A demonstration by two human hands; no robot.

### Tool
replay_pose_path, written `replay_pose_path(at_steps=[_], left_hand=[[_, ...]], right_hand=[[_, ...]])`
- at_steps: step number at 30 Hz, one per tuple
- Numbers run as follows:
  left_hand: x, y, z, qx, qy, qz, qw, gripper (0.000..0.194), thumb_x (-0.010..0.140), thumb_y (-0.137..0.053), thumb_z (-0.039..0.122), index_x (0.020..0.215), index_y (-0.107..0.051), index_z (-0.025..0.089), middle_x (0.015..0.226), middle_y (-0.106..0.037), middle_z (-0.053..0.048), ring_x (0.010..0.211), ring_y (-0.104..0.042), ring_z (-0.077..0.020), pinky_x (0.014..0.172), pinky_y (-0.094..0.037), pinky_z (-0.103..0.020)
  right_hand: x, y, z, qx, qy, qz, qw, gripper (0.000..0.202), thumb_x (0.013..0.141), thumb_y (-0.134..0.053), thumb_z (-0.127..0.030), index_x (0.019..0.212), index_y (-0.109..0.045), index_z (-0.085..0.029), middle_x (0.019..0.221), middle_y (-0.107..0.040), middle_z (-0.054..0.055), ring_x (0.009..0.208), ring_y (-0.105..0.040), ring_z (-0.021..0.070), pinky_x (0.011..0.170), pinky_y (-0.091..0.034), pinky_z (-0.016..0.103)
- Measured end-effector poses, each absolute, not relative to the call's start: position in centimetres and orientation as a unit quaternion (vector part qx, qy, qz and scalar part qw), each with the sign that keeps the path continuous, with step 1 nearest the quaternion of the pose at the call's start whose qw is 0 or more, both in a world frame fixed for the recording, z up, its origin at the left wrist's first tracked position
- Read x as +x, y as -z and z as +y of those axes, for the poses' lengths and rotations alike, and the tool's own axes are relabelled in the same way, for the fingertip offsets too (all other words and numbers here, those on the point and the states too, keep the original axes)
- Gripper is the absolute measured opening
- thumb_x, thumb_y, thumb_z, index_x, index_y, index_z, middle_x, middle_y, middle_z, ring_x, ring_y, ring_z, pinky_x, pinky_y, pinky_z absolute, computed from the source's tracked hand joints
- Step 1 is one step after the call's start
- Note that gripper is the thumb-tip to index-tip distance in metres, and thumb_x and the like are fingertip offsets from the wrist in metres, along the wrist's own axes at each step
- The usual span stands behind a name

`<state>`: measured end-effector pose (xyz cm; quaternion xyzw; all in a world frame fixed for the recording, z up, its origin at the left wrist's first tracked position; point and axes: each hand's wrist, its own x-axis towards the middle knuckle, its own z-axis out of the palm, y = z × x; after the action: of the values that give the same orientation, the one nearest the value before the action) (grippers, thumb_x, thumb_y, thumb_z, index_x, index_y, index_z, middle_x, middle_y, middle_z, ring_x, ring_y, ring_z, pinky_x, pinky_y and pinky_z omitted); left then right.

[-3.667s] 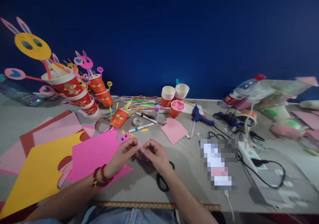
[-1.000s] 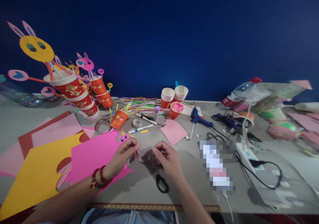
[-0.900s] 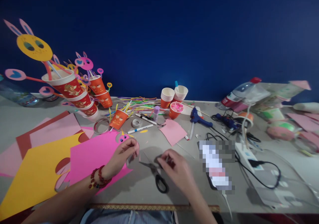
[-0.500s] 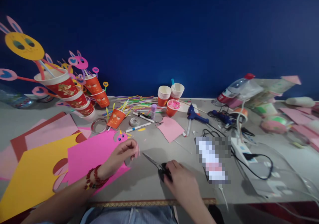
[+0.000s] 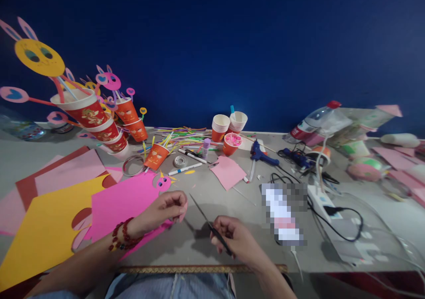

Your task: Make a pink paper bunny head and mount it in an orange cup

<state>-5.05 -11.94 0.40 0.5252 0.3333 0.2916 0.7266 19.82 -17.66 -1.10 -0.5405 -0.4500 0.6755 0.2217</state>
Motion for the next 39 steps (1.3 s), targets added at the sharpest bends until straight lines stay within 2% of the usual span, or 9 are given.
replay_pose_path(at_steps=[6, 13, 20, 29, 34, 39], left_hand=[[-5.00, -0.70, -11.85, 0.524, -0.278, 0.336, 0.732, 0.014, 0.080, -0.060, 0.026, 0.073, -0.051, 0.018, 0.061, -0.058, 0.003, 0.051, -0.044, -0.0079, 0.048, -0.031, -0.019], [-5.16, -0.62, -11.74, 0.532, -0.264, 0.327, 0.735, 0.010, 0.077, -0.057, 0.023, 0.073, -0.050, 0.018, 0.057, -0.056, 0.004, 0.047, -0.041, -0.0073, 0.048, -0.031, -0.020], [-5.25, -0.58, -11.54, 0.543, -0.252, 0.316, 0.736, 0.009, 0.077, -0.056, 0.020, 0.072, -0.049, 0.018, 0.056, -0.056, 0.004, 0.051, -0.043, -0.0079, 0.052, -0.032, -0.020], [-5.45, -0.56, -11.41, 0.529, -0.221, 0.315, 0.756, 0.009, 0.077, -0.056, 0.022, 0.072, -0.050, 0.019, 0.057, -0.056, 0.004, 0.051, -0.045, -0.0083, 0.053, -0.031, -0.021], [-5.53, -0.27, -11.38, 0.535, -0.219, 0.315, 0.753, 0.009, 0.077, -0.056, 0.023, 0.073, -0.049, 0.019, 0.057, -0.056, 0.004, 0.051, -0.045, -0.0086, 0.054, -0.031, -0.022], [-5.59, -0.10, -11.40, 0.536, -0.215, 0.314, 0.753, 0.008, 0.077, -0.056, 0.023, 0.074, -0.049, 0.019, 0.057, -0.056, 0.005, 0.050, -0.044, -0.0084, 0.053, -0.030, -0.022]], right_hand=[[19.72, 1.25, -17.86, -0.510, -0.701, -0.446, 0.221, 0.031, 0.060, -0.076, -0.030, 0.063, -0.046, -0.020, 0.058, -0.057, -0.006, 0.046, -0.047, 0.0064, 0.045, -0.039, 0.018], [19.88, 1.00, -17.46, -0.503, -0.710, -0.454, 0.191, 0.039, 0.060, -0.079, -0.042, 0.060, -0.047, -0.020, 0.048, -0.051, -0.008, 0.039, -0.044, 0.0061, 0.040, -0.029, 0.017], [20.33, 1.31, -17.35, -0.499, -0.712, -0.458, 0.187, 0.043, 0.060, -0.081, -0.044, 0.059, -0.046, -0.020, 0.050, -0.051, -0.008, 0.039, -0.042, 0.0055, 0.041, -0.034, 0.018], [20.26, 1.12, -17.14, -0.498, -0.714, -0.460, 0.176, 0.045, 0.059, -0.081, -0.048, 0.059, -0.045, -0.021, 0.047, -0.049, -0.009, 0.036, -0.040, 0.0043, 0.039, -0.033, 0.018], [20.31, 1.29, -17.14, -0.497, -0.711, -0.468, 0.167, 0.044, 0.060, -0.081, -0.045, 0.059, -0.044, -0.021, 0.047, -0.051, -0.008, 0.036, -0.042, 0.0045, 0.038, -0.027, 0.016], [20.34, 1.30, -17.13, -0.488, -0.717, -0.467, 0.171, 0.047, 0.061, -0.081, -0.050, 0.059, -0.044, -0.021, 0.048, -0.051, -0.007, 0.037, -0.044, 0.0051, 0.039, -0.030, 0.017]])
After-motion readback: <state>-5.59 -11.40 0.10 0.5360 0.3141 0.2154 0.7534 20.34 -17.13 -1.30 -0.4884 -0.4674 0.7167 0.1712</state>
